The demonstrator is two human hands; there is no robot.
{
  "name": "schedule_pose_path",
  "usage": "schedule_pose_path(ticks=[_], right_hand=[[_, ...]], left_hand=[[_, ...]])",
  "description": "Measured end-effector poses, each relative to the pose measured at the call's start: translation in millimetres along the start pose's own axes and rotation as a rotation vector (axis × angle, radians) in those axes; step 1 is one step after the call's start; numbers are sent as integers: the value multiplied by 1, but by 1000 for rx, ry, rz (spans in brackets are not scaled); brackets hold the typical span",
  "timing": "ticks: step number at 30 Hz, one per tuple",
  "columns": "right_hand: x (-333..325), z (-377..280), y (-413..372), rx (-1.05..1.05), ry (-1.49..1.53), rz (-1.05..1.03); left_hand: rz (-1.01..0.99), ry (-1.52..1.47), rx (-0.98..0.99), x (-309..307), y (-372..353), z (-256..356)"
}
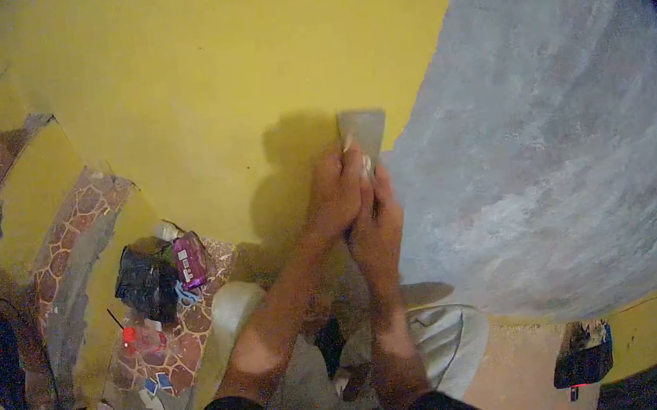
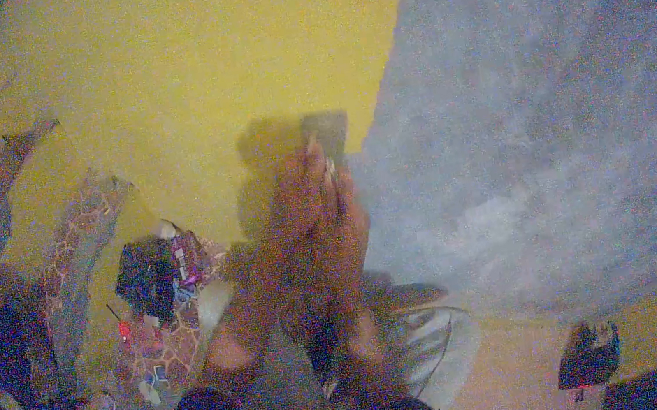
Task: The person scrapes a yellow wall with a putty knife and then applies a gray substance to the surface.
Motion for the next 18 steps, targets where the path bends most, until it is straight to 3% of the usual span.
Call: schedule_pose_path(ticks=[1, 3, 4, 6, 7, 9, 10, 12, 13, 15, 16, 18], right_hand=[[0, -8, 10, 6, -1, 3], [5, -17, 26, 134, 36, -183], [5, -14, 25, 124, 35, -187], [-4, 2, 14, 88, -136, -118], [-14, 4, 9, 80, -140, -123], [-35, 12, -1, 188, -367, -147], [-40, 13, -3, 186, -365, -151], [-51, 12, -10, 66, -383, -37], [-54, 14, -13, 75, -382, -37], [-56, 15, -16, 44, -326, -46], [-57, 21, -17, 43, -320, -45], [-57, 43, -26, 295, -185, -119]], left_hand=[[-5, 3, -3, -3, 8, 15], [-85, -384, -346, -4, 24, 35], [-79, -391, -341, -5, 23, 32], [-200, -449, -486, 0, 10, 10], [-194, -458, -485, 7, 1, -14], [-90, -864, -620, 21, -12, -61], [-86, -864, -617, 10, -8, -59], [-325, -558, -576, -26, -5, -61], [-327, -551, -582, -39, -8, -68], [-615, 215, -125, -53, -14, -68], [-613, 219, -121, -53, -14, -63], [-703, 305, -340, -48, -18, -54]])
Point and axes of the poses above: each hand's wrist, its own y-axis towards the middle knuckle, its own x-axis out of the palm, z = x × y, the point moved 2 cm from there along y, towards the middle knuckle, and after that the axes turned 12 degrees about z, right-handed, at the moved point
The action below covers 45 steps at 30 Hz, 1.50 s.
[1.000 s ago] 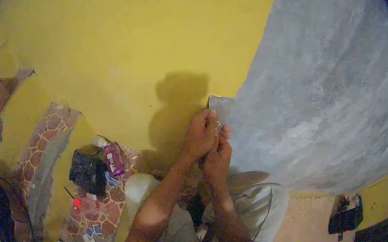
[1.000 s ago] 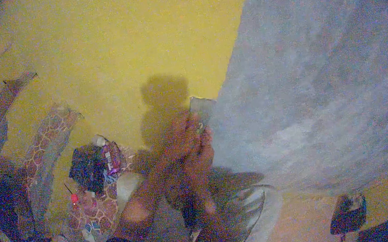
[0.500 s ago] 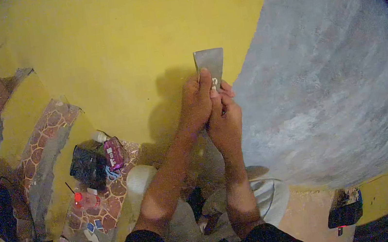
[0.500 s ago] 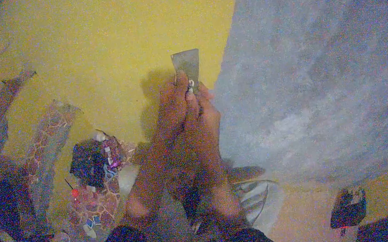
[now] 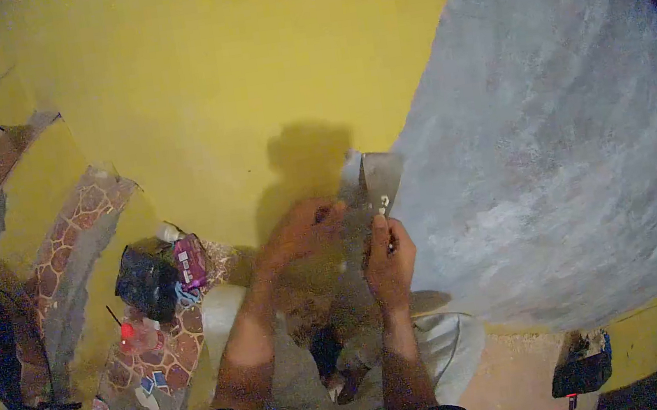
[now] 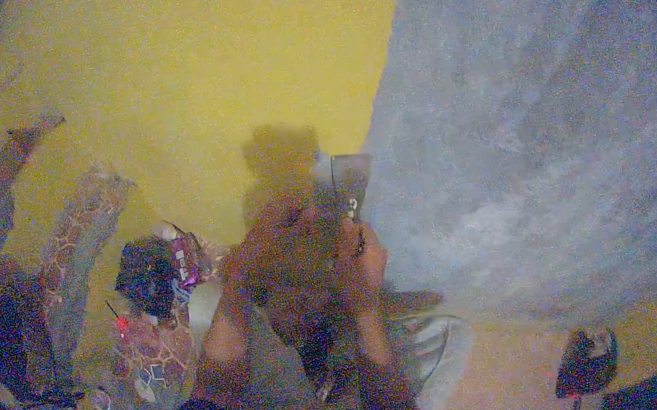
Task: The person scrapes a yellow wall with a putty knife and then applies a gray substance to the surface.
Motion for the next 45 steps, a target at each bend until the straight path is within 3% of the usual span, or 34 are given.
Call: schedule_pose_path(ticks=[1, 3, 4, 7, 9, 13, 15, 18, 21, 25, 28, 30, 31, 33, 34, 36, 37, 38, 39, 40, 42, 43, 45], right_hand=[[2, 7, -2, -4, 5, -2], [9, 20, -7, 98, 140, -117], [13, 24, -9, 97, 143, -117], [24, 26, -18, 161, 204, -78], [25, 19, -18, 41, 190, -29], [29, 52, -8, 21, 220, -60], [30, 52, -3, -164, 124, 17], [18, 24, -2, 0, 166, -116], [16, 24, 0, 25, 90, -120], [11, 4, 6, -90, 70, -35], [9, 14, 15, -147, -59, -86], [7, 5, 17, -407, -194, 14], [7, -17, 24, -409, -193, 15], [14, -80, 41, -277, -83, -78], [16, -89, 43, -279, -75, -68], [22, -101, 51, -169, -124, -204], [24, -91, 45, -350, -135, -136], [28, -72, 41, -361, -135, -132], [31, -49, 36, -312, -29, -126], [30, -34, 29, -261, 76, -123], [22, -16, 11, -130, 119, -149], [22, -8, 5, -1, 170, -166], [20, 5, -7, 57, 214, -162]], left_hand=[[6, 3, 2, 13, -5, 3], [463, -578, 439, 34, -16, 17], [463, -576, 440, 42, -6, 12], [463, -392, 388, 57, 12, 13], [220, -820, 109, 67, 5, 26], [221, -853, 79, 67, 4, 37], [250, -842, 147, 67, 5, 40], [250, -757, 107, 64, 6, 44], [249, -842, 116, 68, 10, 43], [258, -957, 73, 84, 19, 37], [326, -807, 98, 76, 16, 42], [417, -491, 177, 67, 17, 43], [418, -490, 180, 56, 15, 60], [511, -843, 18, 20, 5, 104], [506, -836, 28, 16, 5, 106], [439, -1229, 10, 8, 9, 109], [436, -1236, 25, 9, 12, 98], [439, -1040, 30, 18, 16, 75], [442, -843, 25, 28, 17, 54], [445, -845, 22, 38, 16, 40], [208, -1012, 84, 55, 14, 23], [208, -1005, 80, 54, 14, 23], [325, -974, 58, 54, 9, 24]])
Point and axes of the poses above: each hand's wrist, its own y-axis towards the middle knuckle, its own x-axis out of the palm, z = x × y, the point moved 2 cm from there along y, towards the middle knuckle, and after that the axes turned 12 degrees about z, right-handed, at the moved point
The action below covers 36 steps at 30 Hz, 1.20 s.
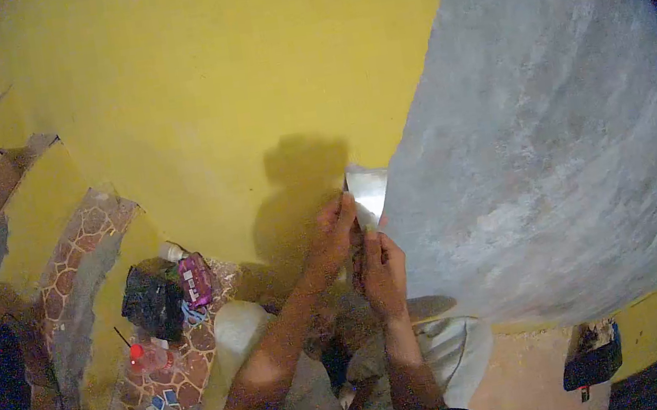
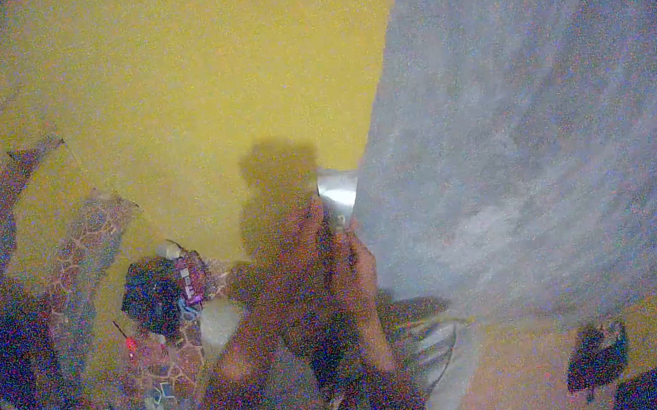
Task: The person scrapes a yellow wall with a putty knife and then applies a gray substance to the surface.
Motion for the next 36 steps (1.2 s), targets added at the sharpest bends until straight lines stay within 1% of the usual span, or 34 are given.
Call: schedule_pose_path(ticks=[1, 3, 5, 7, 8, 10, 11, 12, 13, 14, 16, 17, 19, 22, 23, 24, 25, 26, 27, 28, 29, 31, 32, 33, 34, 35, 36], right_hand=[[-3, 4, -3, 43, 37, 3], [-8, 6, -3, 66, 39, -2], [-10, 0, -2, 72, 47, -8], [-11, -11, -2, 162, 5, 17], [-11, -9, 1, 162, 1, 14], [-12, -5, 7, 31, -146, 41], [-12, -6, 7, 33, -146, 43], [-12, -11, 8, 77, -177, 34], [-11, -13, 10, 117, -209, 23], [-10, -10, 12, 114, -209, 21], [-9, -5, 12, 11, -247, 72], [-8, -5, 12, 12, -245, 70], [-7, -20, 9, -126, -321, 145], [-10, -31, 11, -166, -390, 123], [-8, -38, 16, -162, -390, 124], [-4, -49, 24, -218, -391, 94], [0, -61, 31, -270, -393, 66], [3, -76, 39, -266, -388, 68], [8, -94, 46, -320, -380, -11], [14, -107, 48, -377, -369, -89], [17, -113, 46, -381, -358, -90], [19, -114, 42, -105, -287, -167], [22, -95, 40, -113, -294, -167], [24, -64, 37, -324, -264, -13], [18, -47, 29, -531, -232, 137], [10, -43, 20, -532, -240, 131], [5, -34, 13, -248, -179, 85]], left_hand=[[1, 4, -7, 1, -2, 2], [-30, 132, 0, 5, -2, 4], [-44, 84, -28, 10, -1, -5], [-54, 34, -55, 14, 0, -4], [-52, 0, -82, 16, 1, -4], [-52, -35, -115, 21, -1, 1], [-14, 10, -101, 22, -2, 6], [22, 57, -84, 22, -1, 9], [22, 56, -79, 24, 0, 12], [38, 57, -65, 25, 0, 13], [60, 56, -59, 25, -1, 9], [37, 46, -72, 24, 2, 6], [11, 42, -86, 24, 3, 9], [37, 115, -111, 25, 0, 9], [69, 105, -88, 25, 4, 9], [100, 92, -64, 25, 9, 10], [99, 94, -69, 30, 10, 26], [158, 60, -38, 34, 10, 58], [217, 34, -1, 32, 9, 79], [218, 47, 7, 27, 9, 84], [206, 17, 18, 24, 11, 86], [191, -27, 33, 13, 18, 72], [200, 36, 9, 1, 22, 49], [211, 96, -18, -8, 23, 25], [214, 83, -23, -15, 21, 4], [209, 130, 55, -21, 17, -14], [202, 185, 135, -24, 16, -21]])
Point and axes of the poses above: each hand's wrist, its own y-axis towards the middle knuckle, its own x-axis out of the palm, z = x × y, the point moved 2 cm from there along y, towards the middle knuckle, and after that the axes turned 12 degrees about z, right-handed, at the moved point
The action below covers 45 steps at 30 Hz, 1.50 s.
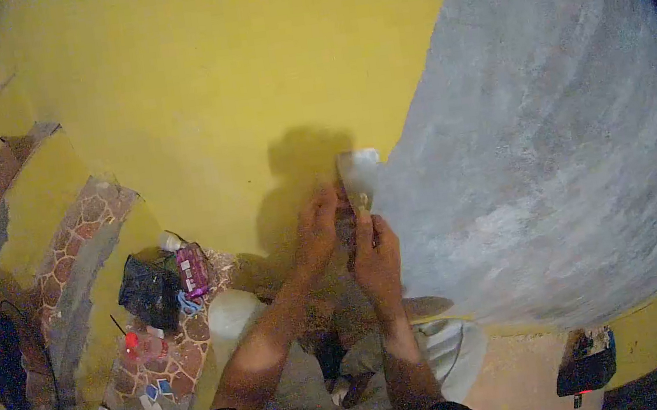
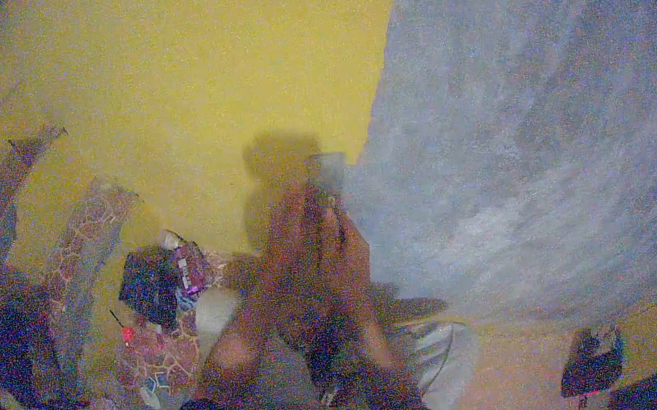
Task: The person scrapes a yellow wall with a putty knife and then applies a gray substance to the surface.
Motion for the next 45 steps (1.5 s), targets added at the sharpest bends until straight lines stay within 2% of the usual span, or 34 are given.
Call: schedule_pose_path(ticks=[1, 4, 6, 7, 9, 10, 12, 15, 17, 19, 20, 22, 24, 27, 29, 31, 32, 33, 34, 35, 37, 38, 40, 45], right_hand=[[-1, 6, -9, 285, 63, -61], [-1, 19, -28, 303, 243, 16], [-6, 23, -29, 364, 238, -42], [-6, 24, -29, 422, 235, -100], [-4, 34, -29, 413, 165, -72], [-2, 37, -30, 404, 100, -41], [-1, 30, -32, 403, 145, -23], [-2, 27, -33, 381, 171, 12], [-5, 25, -33, 360, 145, 28], [-9, 21, -32, 504, 228, 26], [-11, 22, -34, 503, 224, 27], [-10, 19, -36, 677, 355, 10], [-15, 10, -37, 675, 360, -34], [-17, -6, -38, 667, 356, -60], [-14, -4, -36, 651, 351, -42], [-13, 7, -39, 533, 216, -16], [-11, 15, -39, 535, 216, -16], [-10, 20, -38, 449, 122, -14], [-9, 23, -37, 361, 30, -11], [-7, 21, -38, 360, 33, -8], [-5, 16, -36, 199, -118, 107], [-5, 13, -34, 197, -115, 106], [-8, 11, -33, 323, -33, 74], [-12, 1, -32, 344, -66, 53]], left_hand=[[-2, 6, -1, 0, -1, 10], [32, 83, -31, -3, -5, 17], [-162, -89, -116, 5, -3, -2], [-159, -93, -118, 10, -10, 14], [-130, -56, -51, 19, -31, 67], [-127, -58, -53, 22, -28, 56], [-306, -85, -132, 29, -21, 38], [-280, 65, -186, 22, -28, 48], [-287, 5, -186, 24, -26, 43], [-291, -55, -187, 28, -23, 32], [-297, -64, -158, 29, -21, 25], [-302, -73, -129, 30, -19, 23], [-308, -148, -200, 31, -20, 20], [-245, -75, -299, 27, -30, 57], [-283, -138, -287, 30, -28, 30], [-323, -198, -273, 33, -27, 34], [-314, -163, -285, 32, -27, 37], [-306, -128, -298, 31, -26, 43], [-308, -126, -298, 32, -25, 35], [-307, -120, -317, 34, -27, 24], [-306, -106, -326, 36, -29, 14], [-288, -116, -327, 36, -30, 18], [-268, -129, -333, 37, -31, 17], [-273, -268, -452, 39, -35, 21]])
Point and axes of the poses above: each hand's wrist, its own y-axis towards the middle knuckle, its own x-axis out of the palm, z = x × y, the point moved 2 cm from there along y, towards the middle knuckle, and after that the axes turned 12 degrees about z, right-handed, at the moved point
